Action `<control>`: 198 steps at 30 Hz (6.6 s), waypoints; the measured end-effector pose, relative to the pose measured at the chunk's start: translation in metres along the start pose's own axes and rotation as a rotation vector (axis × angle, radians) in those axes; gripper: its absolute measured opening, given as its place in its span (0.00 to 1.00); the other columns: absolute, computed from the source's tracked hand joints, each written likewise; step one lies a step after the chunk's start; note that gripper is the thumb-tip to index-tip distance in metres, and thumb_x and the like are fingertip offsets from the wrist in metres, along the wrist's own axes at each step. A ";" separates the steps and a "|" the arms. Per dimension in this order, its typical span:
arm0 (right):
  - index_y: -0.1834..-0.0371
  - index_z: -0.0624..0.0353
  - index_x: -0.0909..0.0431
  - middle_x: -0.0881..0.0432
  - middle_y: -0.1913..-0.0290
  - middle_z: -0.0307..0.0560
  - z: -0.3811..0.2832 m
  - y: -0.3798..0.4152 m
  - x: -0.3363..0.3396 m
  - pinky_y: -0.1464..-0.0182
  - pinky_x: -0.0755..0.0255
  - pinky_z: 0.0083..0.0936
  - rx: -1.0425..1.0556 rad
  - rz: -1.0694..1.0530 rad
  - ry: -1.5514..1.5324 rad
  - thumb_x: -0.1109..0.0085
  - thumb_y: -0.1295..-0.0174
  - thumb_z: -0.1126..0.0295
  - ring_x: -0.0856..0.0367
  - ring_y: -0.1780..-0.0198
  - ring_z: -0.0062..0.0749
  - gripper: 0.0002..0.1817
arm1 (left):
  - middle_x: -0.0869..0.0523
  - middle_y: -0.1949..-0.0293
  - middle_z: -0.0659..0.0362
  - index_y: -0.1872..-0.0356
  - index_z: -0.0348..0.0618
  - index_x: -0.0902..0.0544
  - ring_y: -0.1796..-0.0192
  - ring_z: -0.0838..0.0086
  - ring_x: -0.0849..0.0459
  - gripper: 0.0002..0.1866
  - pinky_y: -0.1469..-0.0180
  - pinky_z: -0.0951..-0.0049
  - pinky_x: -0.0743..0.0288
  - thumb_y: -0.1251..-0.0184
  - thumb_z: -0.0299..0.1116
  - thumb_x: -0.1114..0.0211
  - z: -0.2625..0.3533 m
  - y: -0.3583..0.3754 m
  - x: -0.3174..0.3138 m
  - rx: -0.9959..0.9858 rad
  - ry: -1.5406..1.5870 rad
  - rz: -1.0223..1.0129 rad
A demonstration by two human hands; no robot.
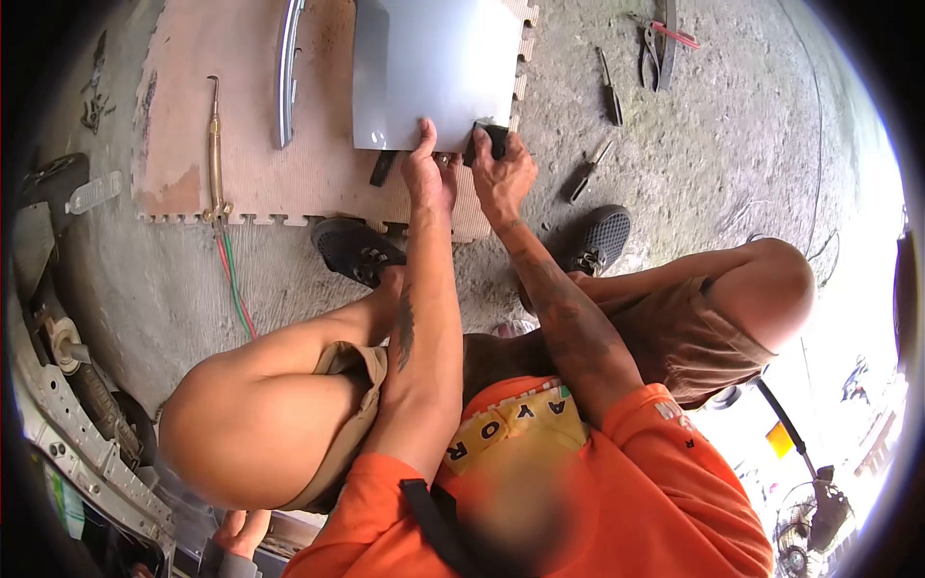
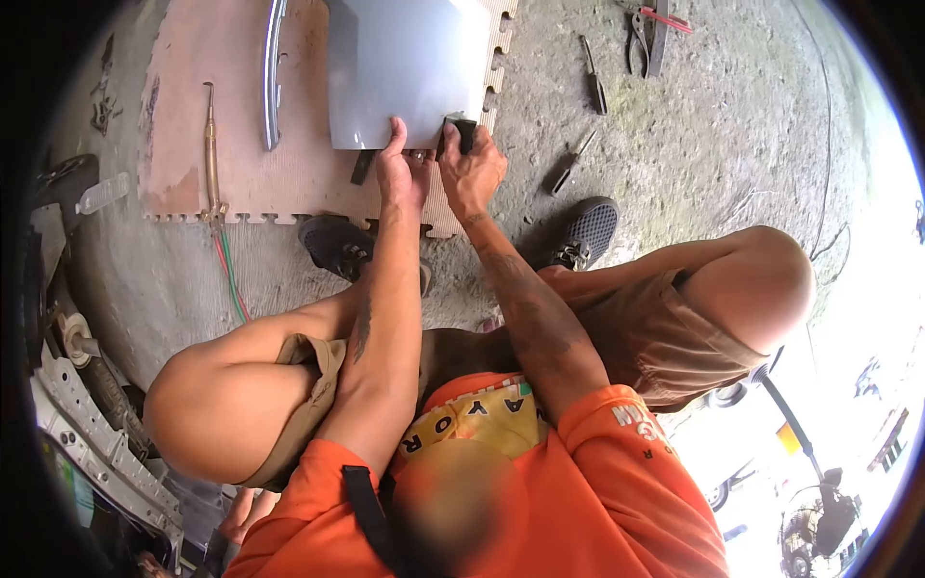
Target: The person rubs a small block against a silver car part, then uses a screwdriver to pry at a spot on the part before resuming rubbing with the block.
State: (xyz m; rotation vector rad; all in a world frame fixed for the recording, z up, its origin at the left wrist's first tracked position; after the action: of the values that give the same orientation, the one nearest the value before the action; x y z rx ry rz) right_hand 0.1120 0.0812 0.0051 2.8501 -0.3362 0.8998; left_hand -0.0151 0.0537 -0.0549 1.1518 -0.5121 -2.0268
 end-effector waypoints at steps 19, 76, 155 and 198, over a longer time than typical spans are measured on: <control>0.71 0.68 0.19 0.15 0.73 0.65 -0.002 -0.025 -0.005 0.63 0.22 0.45 0.025 -0.044 0.051 0.33 0.38 0.57 0.13 0.70 0.60 0.20 | 0.18 0.45 0.59 0.38 0.46 0.23 0.45 0.68 0.21 0.22 0.43 0.60 0.28 0.28 0.41 0.32 -0.004 -0.001 0.004 -0.023 -0.101 0.046; 0.71 0.71 0.18 0.16 0.74 0.68 0.000 -0.034 -0.007 0.62 0.20 0.43 0.019 -0.118 -0.045 0.32 0.40 0.62 0.13 0.69 0.60 0.18 | 0.16 0.50 0.58 0.39 0.44 0.22 0.49 0.67 0.19 0.23 0.46 0.60 0.27 0.29 0.43 0.30 -0.006 0.004 0.003 -0.064 -0.090 0.099; 0.71 0.64 0.17 0.14 0.73 0.59 -0.002 -0.038 -0.006 0.65 0.20 0.42 0.116 -0.253 0.062 0.36 0.39 0.57 0.13 0.72 0.52 0.18 | 0.17 0.46 0.61 0.42 0.47 0.21 0.46 0.70 0.22 0.25 0.49 0.64 0.27 0.38 0.36 0.22 -0.001 0.007 -0.010 -0.104 -0.138 0.118; 0.64 0.65 0.16 0.11 0.65 0.60 -0.004 -0.034 -0.003 0.57 0.21 0.48 0.322 -0.186 0.240 0.34 0.39 0.56 0.12 0.63 0.57 0.19 | 0.15 0.48 0.60 0.42 0.44 0.21 0.50 0.68 0.17 0.24 0.52 0.66 0.21 0.36 0.36 0.23 -0.007 0.007 -0.002 -0.159 -0.131 0.131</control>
State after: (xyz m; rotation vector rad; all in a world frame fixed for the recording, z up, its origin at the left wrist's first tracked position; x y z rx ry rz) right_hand 0.1156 0.1154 0.0042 2.9367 0.1101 1.3443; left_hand -0.0057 0.0509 -0.0536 0.8733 -0.4690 -1.9980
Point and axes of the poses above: each hand's wrist, its own y-axis away from the middle knuckle, its own x-axis out of the back of the hand, z = x × y, the point moved 5 cm from there along -y, towards the middle knuckle
